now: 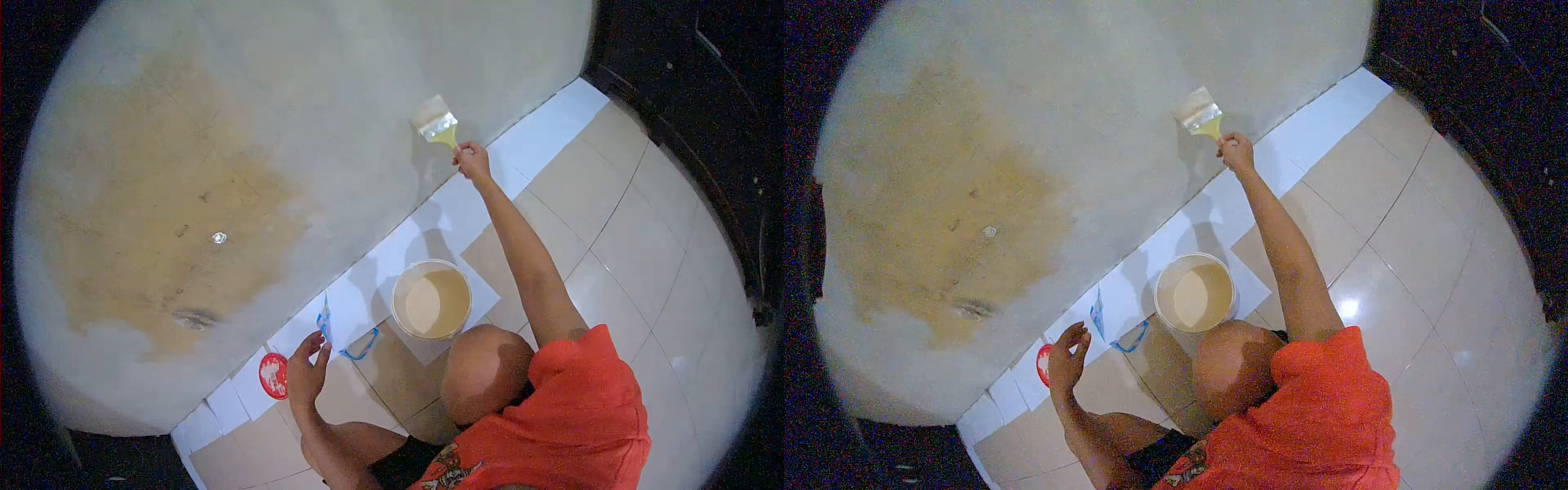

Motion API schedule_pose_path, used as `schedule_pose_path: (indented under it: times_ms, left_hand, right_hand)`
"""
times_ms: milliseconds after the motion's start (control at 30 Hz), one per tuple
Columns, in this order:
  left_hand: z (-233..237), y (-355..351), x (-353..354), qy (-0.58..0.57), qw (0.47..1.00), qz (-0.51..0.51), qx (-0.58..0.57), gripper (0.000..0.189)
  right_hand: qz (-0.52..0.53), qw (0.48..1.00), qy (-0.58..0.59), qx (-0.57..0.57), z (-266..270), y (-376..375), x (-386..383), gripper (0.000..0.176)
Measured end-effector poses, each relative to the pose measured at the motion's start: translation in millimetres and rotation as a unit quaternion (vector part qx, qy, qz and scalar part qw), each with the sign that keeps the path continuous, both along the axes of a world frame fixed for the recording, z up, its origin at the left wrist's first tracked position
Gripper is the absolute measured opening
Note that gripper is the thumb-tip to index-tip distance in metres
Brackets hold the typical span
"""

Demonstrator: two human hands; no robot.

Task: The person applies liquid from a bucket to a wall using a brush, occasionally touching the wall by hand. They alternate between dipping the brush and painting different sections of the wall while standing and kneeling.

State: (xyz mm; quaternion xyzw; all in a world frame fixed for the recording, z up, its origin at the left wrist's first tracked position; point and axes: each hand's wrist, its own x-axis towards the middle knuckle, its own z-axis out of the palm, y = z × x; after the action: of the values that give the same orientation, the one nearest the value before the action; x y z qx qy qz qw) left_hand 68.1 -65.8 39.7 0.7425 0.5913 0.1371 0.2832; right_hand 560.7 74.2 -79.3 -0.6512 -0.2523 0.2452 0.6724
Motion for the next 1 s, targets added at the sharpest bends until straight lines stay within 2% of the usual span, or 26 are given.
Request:
schedule_pose_path:
  times_ms: [67, 167, 200, 267, 367, 400, 467, 533, 600, 700, 800, 867, 1000]
  left_hand:
    - [-2, 0, 1, 0.004, 1.0, -0.005, 0.001, 0.036]
    - [-7, 2, 0, 0.002, 1.0, -0.001, 0.0, 0.036]
    - [-6, 2, 1, 0.001, 1.0, 0.003, -0.002, 0.036]
    - [-4, 3, -1, -0.004, 1.0, 0.007, 0.0, 0.036]
    - [-3, 4, -1, -0.002, 1.0, 0.003, 0.015, 0.036]
    - [-2, 4, 0, -0.009, 1.0, -0.003, 0.016, 0.036]
    - [-3, 6, 0, -0.02, 1.0, -0.009, 0.018, 0.036]
    - [-10, 9, -4, -0.072, 0.997, -0.026, 0.017, 0.036]
    - [-6, 9, -1, -0.067, 0.997, -0.031, 0.033, 0.036]
    - [-8, 10, -4, -0.062, 0.996, -0.045, 0.054, 0.035]
    - [-13, 14, -8, -0.061, 0.995, -0.055, 0.058, 0.034]
    - [-14, 14, -9, -0.057, 0.995, -0.056, 0.055, 0.034]
    - [-12, 10, -9, -0.041, 0.996, -0.051, 0.057, 0.035]
  right_hand:
    - [-0.007, 1.0, 0.014, -0.009, -32, 1, 3, 0.016]
    - [-0.019, 0.997, 0.007, -0.071, -37, -9, 4, 0.014]
    - [-0.021, 0.997, 0.008, -0.071, -32, -15, 5, 0.014]
    - [-0.016, 0.986, -0.055, -0.159, -15, -26, 11, 0.02]
    - [-0.021, 0.982, -0.087, -0.168, 18, -18, 33, 0.018]
    - [-0.044, 0.98, -0.129, -0.145, 46, -19, 31, 0.02]
    - [-0.009, 0.987, -0.127, -0.098, 114, -20, 23, 0.022]
    - [-0.003, 0.987, -0.14, -0.084, 157, -4, 28, 0.022]
    - [-0.031, 0.99, -0.1, -0.09, 209, 2, 22, 0.022]
    - [-0.022, 0.991, -0.111, -0.07, 274, -15, 12, 0.019]
    - [0.016, 0.991, -0.133, -0.019, 313, -21, 11, 0.015]
    - [0.035, 0.992, -0.074, 0.101, 329, -25, 4, 0.015]
    - [0.075, 0.978, -0.066, 0.184, 327, -11, -2, 0.017]
